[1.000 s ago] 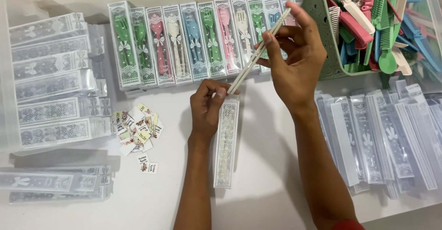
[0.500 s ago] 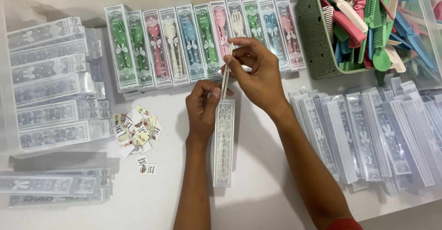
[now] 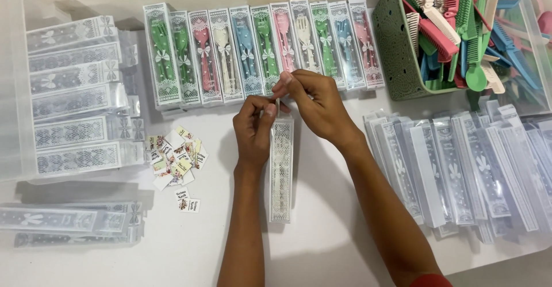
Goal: Placing plastic forks and spoons into individual decorative plastic boxes.
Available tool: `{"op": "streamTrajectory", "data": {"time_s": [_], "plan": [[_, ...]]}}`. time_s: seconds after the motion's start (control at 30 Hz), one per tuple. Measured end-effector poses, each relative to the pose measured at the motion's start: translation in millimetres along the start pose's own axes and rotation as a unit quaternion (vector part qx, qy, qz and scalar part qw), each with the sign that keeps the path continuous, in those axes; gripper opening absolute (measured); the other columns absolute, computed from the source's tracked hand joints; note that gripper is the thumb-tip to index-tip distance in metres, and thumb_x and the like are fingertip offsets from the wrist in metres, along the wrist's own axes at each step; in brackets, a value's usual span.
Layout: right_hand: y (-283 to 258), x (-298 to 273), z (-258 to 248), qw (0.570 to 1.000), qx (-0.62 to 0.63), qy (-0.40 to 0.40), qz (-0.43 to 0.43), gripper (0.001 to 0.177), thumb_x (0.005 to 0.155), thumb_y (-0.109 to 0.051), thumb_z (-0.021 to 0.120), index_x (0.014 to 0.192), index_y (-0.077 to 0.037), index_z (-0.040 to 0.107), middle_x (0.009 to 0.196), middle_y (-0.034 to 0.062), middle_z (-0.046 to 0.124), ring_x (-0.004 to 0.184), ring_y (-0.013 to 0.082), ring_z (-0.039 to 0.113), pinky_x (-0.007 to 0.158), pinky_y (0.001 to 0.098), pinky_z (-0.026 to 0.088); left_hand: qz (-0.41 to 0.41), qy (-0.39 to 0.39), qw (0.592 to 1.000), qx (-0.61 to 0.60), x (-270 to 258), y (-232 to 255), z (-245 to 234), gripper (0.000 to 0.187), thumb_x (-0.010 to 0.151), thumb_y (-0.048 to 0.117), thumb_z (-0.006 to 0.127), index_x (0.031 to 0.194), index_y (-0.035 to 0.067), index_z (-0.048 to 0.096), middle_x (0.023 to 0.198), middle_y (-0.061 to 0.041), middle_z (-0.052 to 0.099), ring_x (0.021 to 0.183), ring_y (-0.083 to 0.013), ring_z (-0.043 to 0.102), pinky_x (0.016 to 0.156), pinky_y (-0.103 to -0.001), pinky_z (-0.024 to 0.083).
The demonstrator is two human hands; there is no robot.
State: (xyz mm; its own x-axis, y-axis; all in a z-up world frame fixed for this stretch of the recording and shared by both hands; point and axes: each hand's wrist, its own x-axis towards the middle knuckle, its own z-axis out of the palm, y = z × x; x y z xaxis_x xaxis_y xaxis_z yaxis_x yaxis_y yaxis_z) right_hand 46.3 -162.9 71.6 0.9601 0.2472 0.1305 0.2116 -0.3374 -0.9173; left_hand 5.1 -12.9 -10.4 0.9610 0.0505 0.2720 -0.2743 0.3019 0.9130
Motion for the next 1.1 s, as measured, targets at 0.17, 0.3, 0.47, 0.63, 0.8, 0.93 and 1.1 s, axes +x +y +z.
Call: {"op": "streamTrajectory", "data": {"time_s": [0.17,0.3,0.47,0.63,0.8,0.93,1.1], "plan": [[-3.9,-2.9,0.5,0.998,0.044,-0.050,-0.010,0.043,0.111,-0.030,0.047,0.099,0.002,0.074,0.089,0.0069,0.073,0.082,0.0128,0.068,0.075,0.0288,0.057,0.029,0.000,1.000,-0.011,0.3,2.0,0.2,0.012,0.110,0.009,0.057,0.100,0.003,0.057,0.093,-0.006,0.064,0.090,-0.0104,0.060,0.085,-0.027,0.048],[-3.4,-4.5,0.1,0.998,0.029,-0.057,-0.006,0.042,0.110,-0.030,0.048,0.102,0.003,0.073,0.090,0.0082,0.071,0.083,0.0138,0.068,0.074,0.0296,0.057,0.033,0.001,0.999,-0.008,-0.2,-4.4,-2.5,0.011,0.108,0.009,0.057,0.099,0.002,0.057,0.095,-0.006,0.067,0.091,-0.0101,0.063,0.084,-0.026,0.048],[4.9,-4.9,0.8,0.996,0.028,-0.078,-0.009,0.044,0.109,-0.030,0.049,0.099,0.004,0.076,0.099,0.0094,0.072,0.087,0.0146,0.071,0.077,0.0309,0.060,0.031,0.008,0.999,0.035,0.1,-5.5,-3.8,0.011,0.108,0.009,0.059,0.099,0.002,0.059,0.091,-0.004,0.065,0.086,-0.0075,0.058,0.079,-0.025,0.047],[2.3,-4.8,-0.6,0.991,0.030,-0.120,0.056,0.045,0.107,-0.034,0.052,0.101,0.005,0.076,0.102,0.0125,0.070,0.089,0.0182,0.068,0.083,0.0336,0.059,0.024,0.005,0.997,0.073,-0.6,-7.2,-4.8,0.012,0.107,0.010,0.059,0.098,0.002,0.061,0.086,-0.003,0.067,0.081,-0.0072,0.059,0.076,-0.025,0.047],[10.5,-5.0,-2.3,0.988,0.022,-0.140,0.068,0.043,0.104,-0.035,0.055,0.101,0.002,0.077,0.106,0.0098,0.071,0.088,0.0163,0.070,0.083,0.0323,0.060,0.031,0.012,0.997,0.068,1.9,3.6,-1.5,0.012,0.108,0.011,0.059,0.099,0.002,0.061,0.091,-0.005,0.069,0.086,-0.0092,0.061,0.083,-0.026,0.050],[46.3,-17.2,8.1,0.993,0.116,0.031,-0.011,0.032,0.108,-0.026,0.059,0.105,0.001,0.076,0.109,0.0111,0.072,0.094,0.0147,0.066,0.083,0.0310,0.054,0.060,0.021,0.996,0.056,2.1,6.9,0.2,0.012,0.108,0.012,0.057,0.100,0.003,0.059,0.097,-0.008,0.072,0.093,-0.0126,0.065,0.090,-0.028,0.051],[71.3,-52.4,37.4,0.971,0.191,0.143,-0.009,0.019,0.113,-0.017,0.061,0.111,0.000,0.070,0.096,0.0064,0.066,0.083,0.0111,0.056,0.075,0.0269,0.047,0.090,0.032,0.994,0.056,1.1,5.3,4.4,0.013,0.108,0.012,0.057,0.099,0.002,0.058,0.101,-0.010,0.070,0.096,-0.0141,0.065,0.091,-0.029,0.052]]}}
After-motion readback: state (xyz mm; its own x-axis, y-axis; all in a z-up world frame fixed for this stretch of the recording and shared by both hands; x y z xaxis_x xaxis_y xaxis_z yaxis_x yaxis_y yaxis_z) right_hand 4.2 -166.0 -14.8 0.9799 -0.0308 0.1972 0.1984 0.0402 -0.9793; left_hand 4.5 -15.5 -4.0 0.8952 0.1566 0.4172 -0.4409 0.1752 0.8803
